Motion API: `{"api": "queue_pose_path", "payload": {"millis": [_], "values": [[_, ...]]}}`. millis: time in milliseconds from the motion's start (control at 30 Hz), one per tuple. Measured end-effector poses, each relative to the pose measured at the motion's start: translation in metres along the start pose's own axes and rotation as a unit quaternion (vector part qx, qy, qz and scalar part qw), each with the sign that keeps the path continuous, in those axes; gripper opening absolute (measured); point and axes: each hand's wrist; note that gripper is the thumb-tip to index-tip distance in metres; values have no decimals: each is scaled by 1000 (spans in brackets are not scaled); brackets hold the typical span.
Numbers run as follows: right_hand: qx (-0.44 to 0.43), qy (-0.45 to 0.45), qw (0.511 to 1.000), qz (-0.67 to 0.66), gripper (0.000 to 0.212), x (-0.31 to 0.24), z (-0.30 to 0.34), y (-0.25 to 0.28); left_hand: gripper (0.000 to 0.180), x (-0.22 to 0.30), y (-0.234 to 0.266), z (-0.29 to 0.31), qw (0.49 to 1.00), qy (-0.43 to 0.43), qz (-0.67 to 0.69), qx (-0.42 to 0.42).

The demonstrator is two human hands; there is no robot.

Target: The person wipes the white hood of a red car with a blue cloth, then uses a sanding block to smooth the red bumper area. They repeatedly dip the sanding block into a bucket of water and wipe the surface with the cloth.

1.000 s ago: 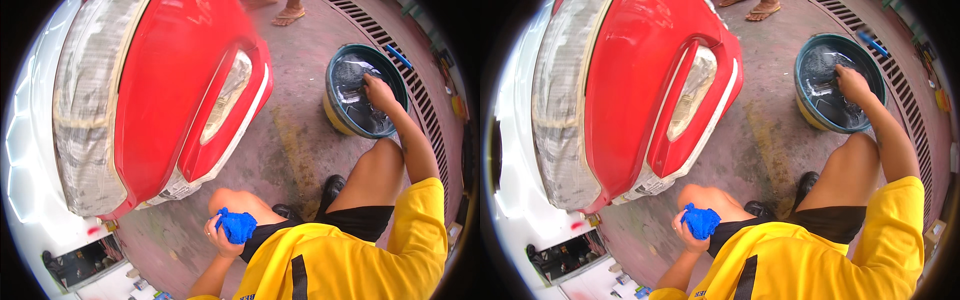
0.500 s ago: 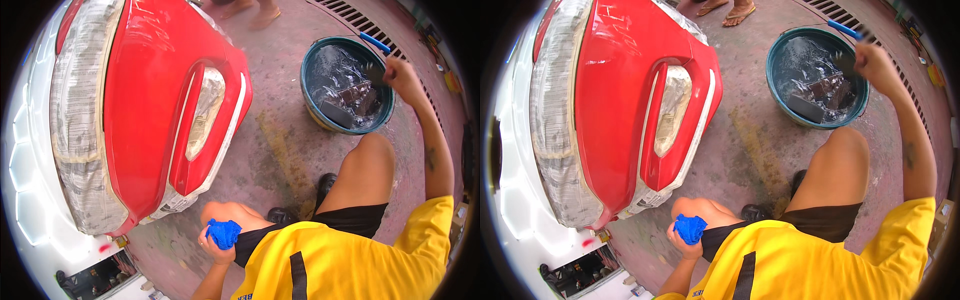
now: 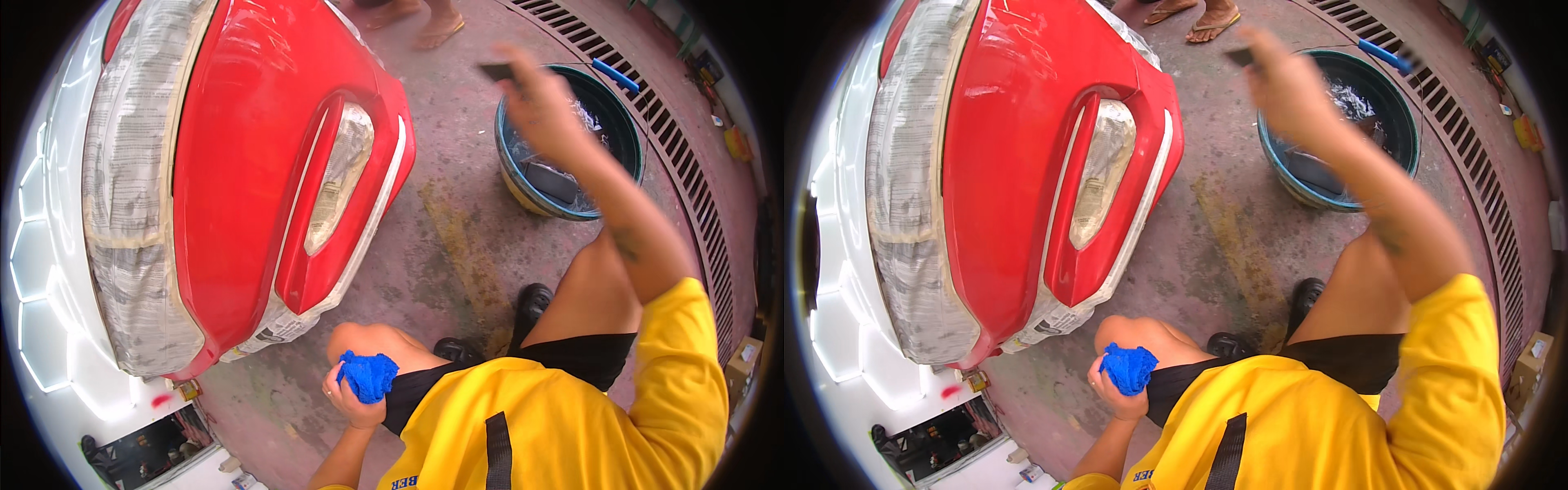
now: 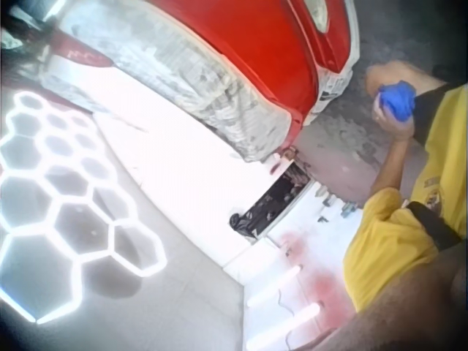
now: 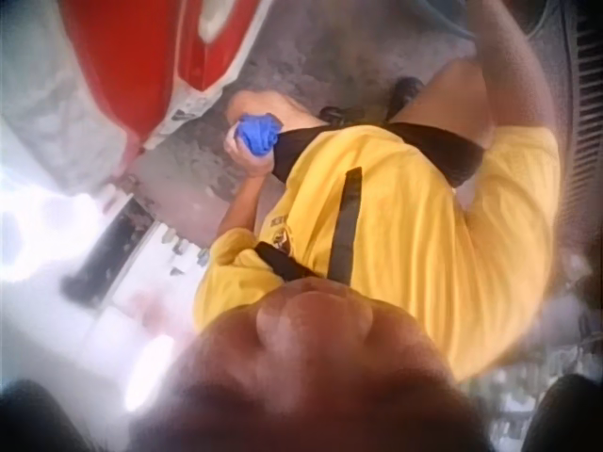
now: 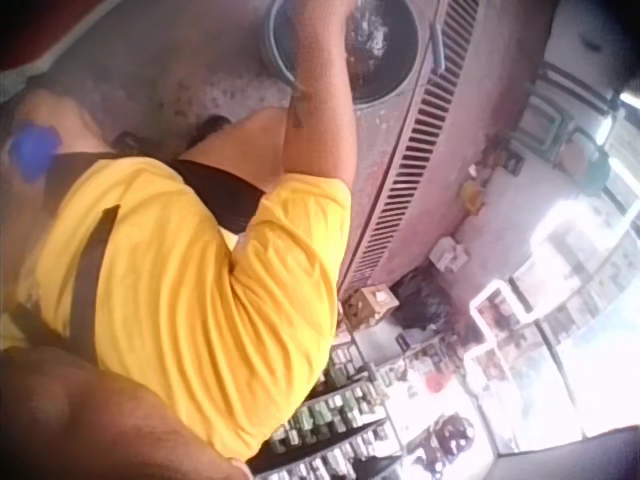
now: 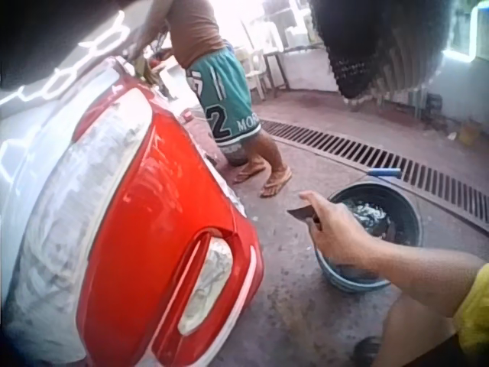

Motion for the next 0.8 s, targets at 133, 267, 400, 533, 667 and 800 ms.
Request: {"api": "queue_pose_path", "payload": {"millis": [133,267,400,533,667,800], "values": [[-50,-190,979,54,21,127,55,-145,74,2,-5,-6,999,-26,18,-10],[106,-364,911,-162,23,162,135,-264,79,-5,5,13,999,-31,14,-36],[223,-387,831,-333,38,138,140,-321,87,-26,-5,59,999,-7,47,-4],[251,-328,866,-283,41,112,147,-351,93,-29,3,75,996,40,68,-34],[233,-355,868,-256,39,92,149,-365,95,-39,2,89,992,91,80,-47],[162,-430,845,-273,45,73,169,-384,98,-42,5,92,988,115,81,-62]]}}
Point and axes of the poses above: each hand's wrist, its own z-axis away from the middle knuckle, its own y-axis out of the back of the hand, x = y × z, and after that the axes turned 14 degrees about -z, right-handed
